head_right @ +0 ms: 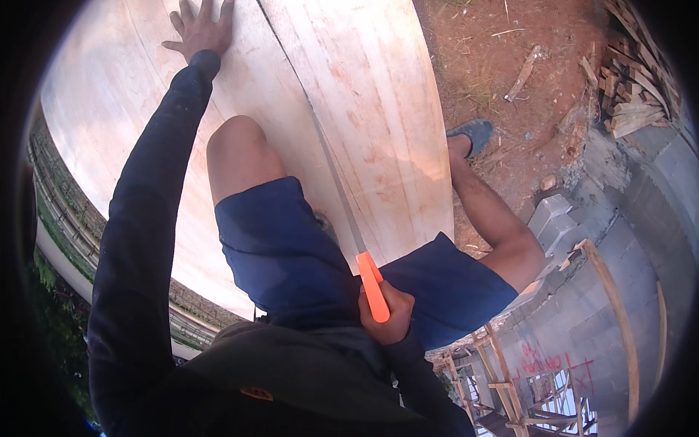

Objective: The person uses a hand saw to cut a large, light-colored wooden board placed on the ground. They hold the board steady with their left hand while sawing along a marked line with their right hand. The cut progresses steadily through the board.

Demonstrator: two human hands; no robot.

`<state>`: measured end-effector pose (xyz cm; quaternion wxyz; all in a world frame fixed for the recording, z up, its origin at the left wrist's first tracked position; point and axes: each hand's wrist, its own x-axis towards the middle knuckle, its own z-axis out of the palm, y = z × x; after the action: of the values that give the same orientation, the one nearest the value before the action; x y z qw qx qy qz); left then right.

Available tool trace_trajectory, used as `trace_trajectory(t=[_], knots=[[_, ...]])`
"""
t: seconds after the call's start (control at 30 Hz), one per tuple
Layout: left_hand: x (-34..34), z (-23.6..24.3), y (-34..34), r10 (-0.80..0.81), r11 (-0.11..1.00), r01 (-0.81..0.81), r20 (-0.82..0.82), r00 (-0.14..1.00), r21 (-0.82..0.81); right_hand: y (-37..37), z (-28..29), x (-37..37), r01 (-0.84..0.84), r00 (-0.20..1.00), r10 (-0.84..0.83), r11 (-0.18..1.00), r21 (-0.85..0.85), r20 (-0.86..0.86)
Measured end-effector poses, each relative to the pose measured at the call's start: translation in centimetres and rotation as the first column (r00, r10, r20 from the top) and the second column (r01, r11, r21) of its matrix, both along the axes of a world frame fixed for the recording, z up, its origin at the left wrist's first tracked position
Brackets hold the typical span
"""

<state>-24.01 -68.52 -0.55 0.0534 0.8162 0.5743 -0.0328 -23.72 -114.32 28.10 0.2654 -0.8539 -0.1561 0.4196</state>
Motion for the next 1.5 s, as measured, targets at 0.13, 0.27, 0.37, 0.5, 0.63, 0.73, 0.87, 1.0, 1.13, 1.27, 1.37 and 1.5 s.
trace_trajectory(t=[0.13, 0.27, 0.37, 0.5, 0.63, 0.73, 0.87, 1.0, 1.13, 1.27, 1.37, 1.5], knots=[[0.7, 0.1, -0.4, 0.005, 1.0, -0.005, 0.015, 1.0, -0.021, 6.3, -9.1, 1.9, 0.127, 0.992, -0.126, 0.987, 0.103, -0.013], [1.3, 0.1, -0.7, -0.038, 0.999, 0.039, -0.049, 0.998, 0.021, 13.1, -16.5, 3.5, 0.102, 0.993, -0.113, 0.976, 0.192, 0.046], [0.5, 0.0, 0.0, -0.005, 1.0, 0.004, 0.045, 0.999, 0.009, 8.8, -12.7, 1.6, 0.091, 0.996, -0.091, 0.981, 0.174, -0.004], [-0.1, -0.4, 0.1, -0.008, 1.0, 0.008, -0.006, 1.0, 0.028, 0.3, -1.9, -0.3, 0.106, 0.993, -0.103, 0.993, 0.056, -0.056], [-0.1, -0.9, 0.3, 0.005, 1.0, -0.005, 0.01, 1.0, 0.016, 3.5, -4.1, 0.6, 0.167, 0.982, -0.162, 0.984, 0.056, -0.094], [1.5, -0.5, -0.7, -0.006, 1.0, 0.006, 0.03, 1.0, -0.003, 10.5, -14.4, 3.4, 0.136, 0.991, -0.134, 0.979, 0.149, -0.025], [1.0, -0.1, -0.7, -0.012, 1.0, 0.012, 0.031, 0.999, 0.004, 10.3, -14.1, 2.6, 0.123, 0.992, -0.121, 0.984, 0.129, -0.02], [0.1, -0.2, 0.2, -0.004, 1.0, 0.003, 0.038, 0.999, 0.017, 0.0, -3.9, -1.0, 0.087, 0.996, -0.086, 0.995, 0.041, -0.028], [-0.5, -0.6, 0.2, -0.003, 1.0, 0.002, 0.023, 1.0, 0.023, 0.7, -3.3, -0.4, 0.13, 0.991, -0.127, 0.99, 0.054, -0.047], [1.8, -0.3, -0.6, -0.005, 1.0, 0.005, 0.027, 1.0, -0.007, 10.8, -16.3, 3.1, 0.151, 0.987, -0.157, 0.973, 0.176, 0.025], [1.6, 0.3, -0.3, -0.005, 1.0, 0.006, 0.029, 1.0, -0.009, 12.3, -16.2, 3.1, 0.151, 0.988, -0.154, 0.973, 0.174, 0.003], [-0.5, -0.7, 0.4, -0.01, 1.0, 0.009, 0.053, 0.999, 0.02, 1.9, -6.0, -0.6, 0.089, 0.996, -0.088, 0.995, 0.042, -0.02]])
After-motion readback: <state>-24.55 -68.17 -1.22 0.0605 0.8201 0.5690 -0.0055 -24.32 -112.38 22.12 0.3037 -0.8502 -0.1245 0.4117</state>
